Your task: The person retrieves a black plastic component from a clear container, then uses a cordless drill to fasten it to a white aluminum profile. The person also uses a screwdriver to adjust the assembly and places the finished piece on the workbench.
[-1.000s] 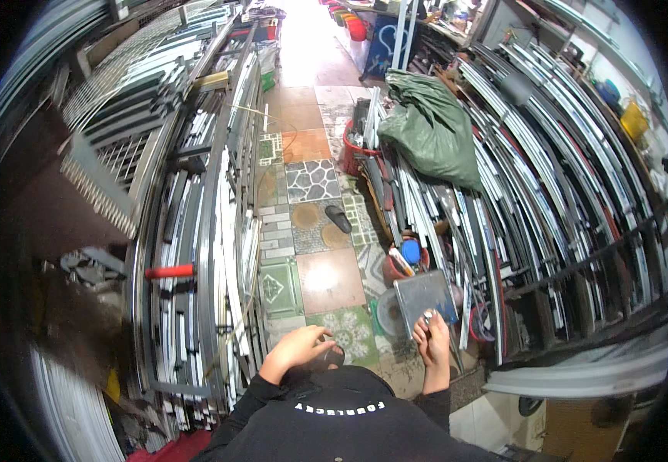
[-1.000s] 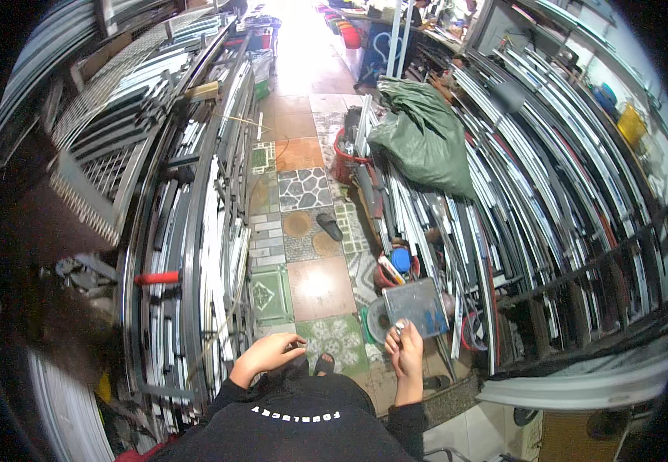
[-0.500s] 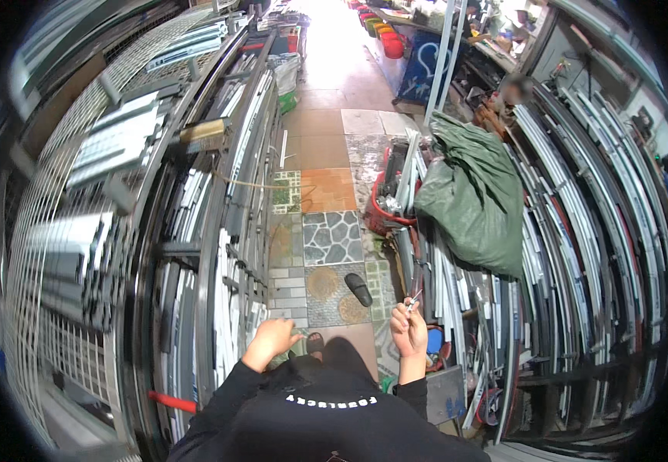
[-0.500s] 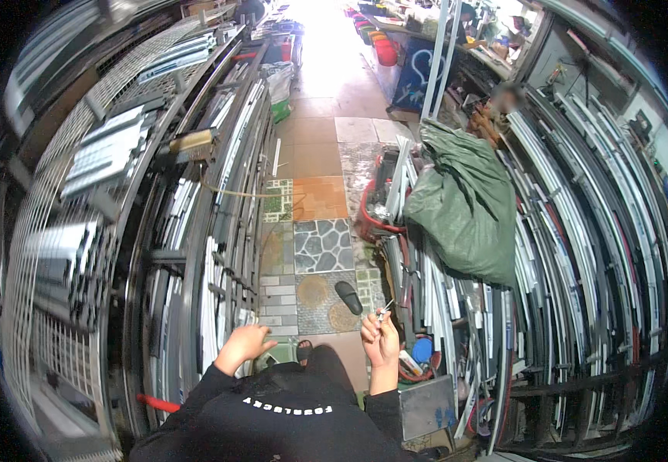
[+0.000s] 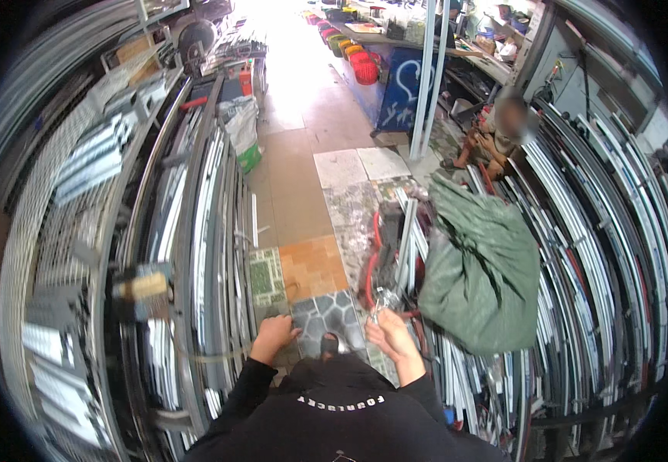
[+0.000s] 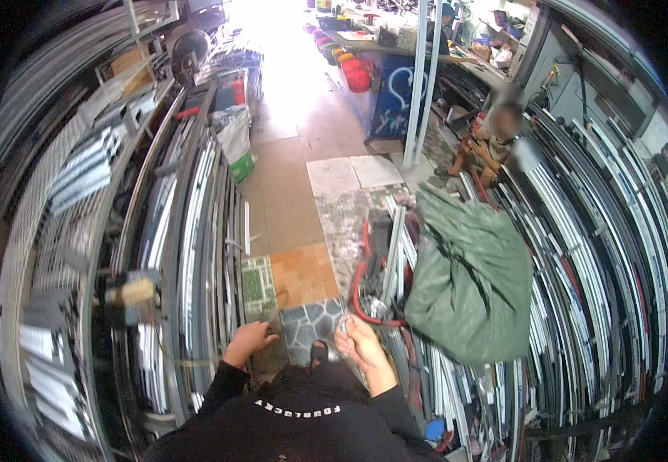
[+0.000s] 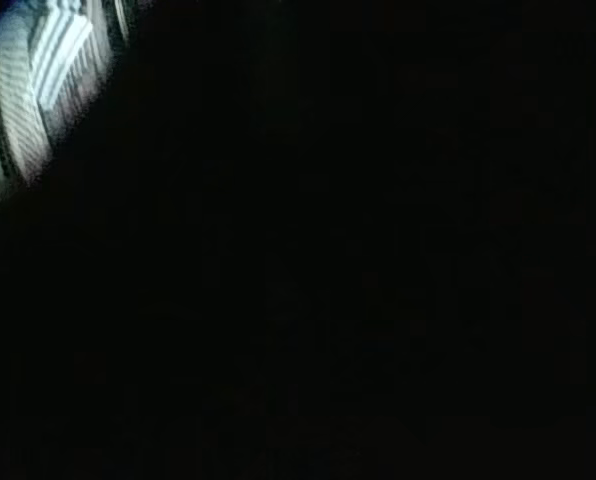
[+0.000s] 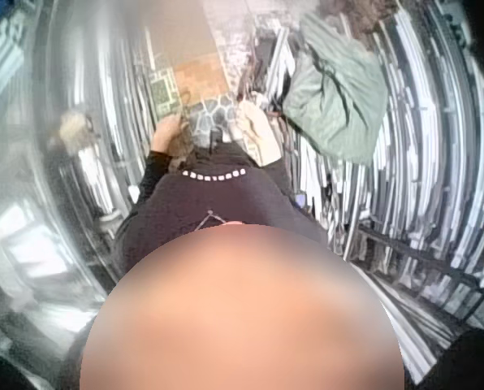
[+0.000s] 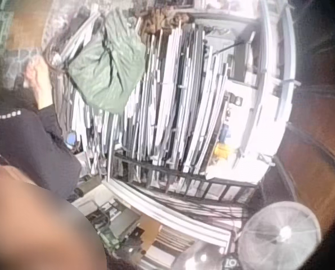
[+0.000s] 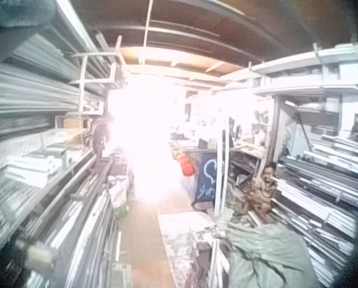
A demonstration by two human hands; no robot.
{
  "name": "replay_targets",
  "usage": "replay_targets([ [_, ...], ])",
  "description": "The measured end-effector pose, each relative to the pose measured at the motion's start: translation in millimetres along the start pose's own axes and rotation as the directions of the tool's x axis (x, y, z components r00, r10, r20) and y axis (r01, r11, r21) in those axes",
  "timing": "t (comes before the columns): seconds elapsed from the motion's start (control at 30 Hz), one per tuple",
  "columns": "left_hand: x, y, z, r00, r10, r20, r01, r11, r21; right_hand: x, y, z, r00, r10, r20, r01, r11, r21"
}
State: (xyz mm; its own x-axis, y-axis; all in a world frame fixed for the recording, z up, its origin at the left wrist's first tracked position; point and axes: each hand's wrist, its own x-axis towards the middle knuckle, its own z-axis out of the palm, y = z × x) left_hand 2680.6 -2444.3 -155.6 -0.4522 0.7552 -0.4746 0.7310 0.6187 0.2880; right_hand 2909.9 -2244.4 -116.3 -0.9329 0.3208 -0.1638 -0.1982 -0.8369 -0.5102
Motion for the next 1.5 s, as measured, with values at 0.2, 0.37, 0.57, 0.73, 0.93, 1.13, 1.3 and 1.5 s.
replay_targets([
  [0.2, 122.9, -86.4, -75.1, 0.981, -0.189, -0.033, 0.174, 0.951, -0.254, 224.1, -120.7, 50.7, 0.992, -0.040, 0.116, 0.068, 0.966, -0.251],
  [0.37, 285.1, -131.5, -109.6, 0.850, -0.261, 0.457, 0.328, 0.942, -0.071, 389.2, -162.6, 21.1, 0.983, -0.056, 0.177, 0.095, 0.970, -0.222],
  [0.57, 479.7, -122.9, -274.7, 0.993, -0.043, 0.109, 0.043, 0.999, -0.001, 557.5, -197.2, -16.8, 0.980, -0.007, -0.200, -0.047, 0.964, -0.261],
  [0.73, 646.4, -95.5, -418.4, 0.957, 0.291, -0.009, -0.290, 0.956, 0.046, 680.7, -284.9, -65.8, 0.951, -0.188, -0.246, 0.059, 0.890, -0.452],
  [0.93, 859.9, -115.0, -494.4, 0.933, 0.352, -0.074, -0.351, 0.936, 0.034, 887.2, -397.4, -114.3, 0.889, -0.273, -0.369, 0.043, 0.849, -0.526],
  [1.13, 978.9, -193.6, -569.5, 0.984, 0.040, 0.174, 0.004, 0.968, -0.249, 1164.5, -489.9, -55.4, 0.993, 0.010, -0.119, -0.072, 0.839, -0.540],
  [1.3, 1063.9, -307.3, -615.6, 0.961, -0.276, 0.009, 0.239, 0.815, -0.527, 1382.3, -509.1, -6.9, 0.936, 0.316, 0.153, -0.115, 0.687, -0.717],
  [1.5, 1221.6, -444.8, -716.9, 0.858, -0.376, 0.349, 0.474, 0.841, -0.259, 1595.3, -510.9, 39.5, 0.928, 0.339, 0.152, -0.182, 0.771, -0.610],
])
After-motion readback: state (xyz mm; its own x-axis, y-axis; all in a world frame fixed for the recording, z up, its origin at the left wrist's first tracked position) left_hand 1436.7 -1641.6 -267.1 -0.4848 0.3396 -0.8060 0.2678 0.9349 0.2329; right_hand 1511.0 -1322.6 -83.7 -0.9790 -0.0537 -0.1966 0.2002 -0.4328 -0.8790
